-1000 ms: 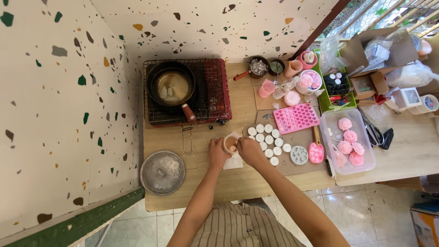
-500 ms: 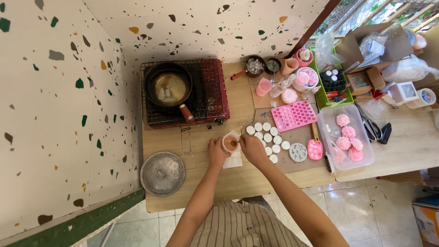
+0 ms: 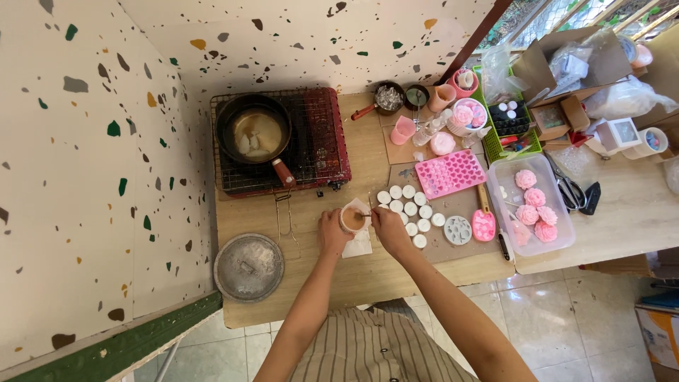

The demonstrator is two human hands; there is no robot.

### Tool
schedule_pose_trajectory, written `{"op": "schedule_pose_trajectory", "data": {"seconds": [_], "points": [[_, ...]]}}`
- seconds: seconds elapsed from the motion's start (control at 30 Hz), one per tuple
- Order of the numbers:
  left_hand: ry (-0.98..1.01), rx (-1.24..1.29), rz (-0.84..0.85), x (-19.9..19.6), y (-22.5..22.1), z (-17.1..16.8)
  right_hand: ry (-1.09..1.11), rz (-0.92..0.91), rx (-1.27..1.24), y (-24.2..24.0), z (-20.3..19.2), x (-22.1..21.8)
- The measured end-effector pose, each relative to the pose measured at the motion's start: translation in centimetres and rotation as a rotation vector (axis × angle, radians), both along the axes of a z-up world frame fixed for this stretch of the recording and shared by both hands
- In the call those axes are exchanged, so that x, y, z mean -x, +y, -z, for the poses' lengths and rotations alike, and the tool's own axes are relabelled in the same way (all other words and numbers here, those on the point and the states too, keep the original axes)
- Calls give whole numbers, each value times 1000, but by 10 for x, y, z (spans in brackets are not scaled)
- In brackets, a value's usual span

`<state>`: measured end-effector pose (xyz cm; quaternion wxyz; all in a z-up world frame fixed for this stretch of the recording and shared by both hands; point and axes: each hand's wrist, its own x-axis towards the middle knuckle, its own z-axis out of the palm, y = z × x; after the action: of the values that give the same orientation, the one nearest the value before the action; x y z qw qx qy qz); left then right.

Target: Preparing and scenting wax melts in a small production area.

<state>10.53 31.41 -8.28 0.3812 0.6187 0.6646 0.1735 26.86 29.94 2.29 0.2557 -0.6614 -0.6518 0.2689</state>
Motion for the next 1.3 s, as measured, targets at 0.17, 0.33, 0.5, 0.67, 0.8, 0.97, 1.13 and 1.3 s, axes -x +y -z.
{"op": "schedule_pose_trajectory", "data": {"seconds": [0.17, 0.33, 0.5, 0.67, 0.8, 0.97, 1.13, 1.3], "points": [[-62, -9, 12, -3, 3, 8, -32, 24, 9, -8, 1, 4], [-182, -132, 12, -4, 3, 33, -33, -39, -129, -12, 6, 3], [-162, -113, 41, 0, 5, 19, 2, -68, -155, -13, 9, 5], [-119, -58, 40, 0, 4, 7, -53, 13, -170, -14, 20, 5], [-90, -44, 38, 1, 4, 5, -170, -19, -151, -19, 15, 9], [-77, -35, 40, -2, 6, 2, -16, -110, -160, -16, -11, 2], [-82, -23, 41, -2, 5, 5, 141, 162, 3, -2, 6, -6], [-77, -42, 16, -2, 5, 4, 58, 217, 103, 4, 11, -2]]}}
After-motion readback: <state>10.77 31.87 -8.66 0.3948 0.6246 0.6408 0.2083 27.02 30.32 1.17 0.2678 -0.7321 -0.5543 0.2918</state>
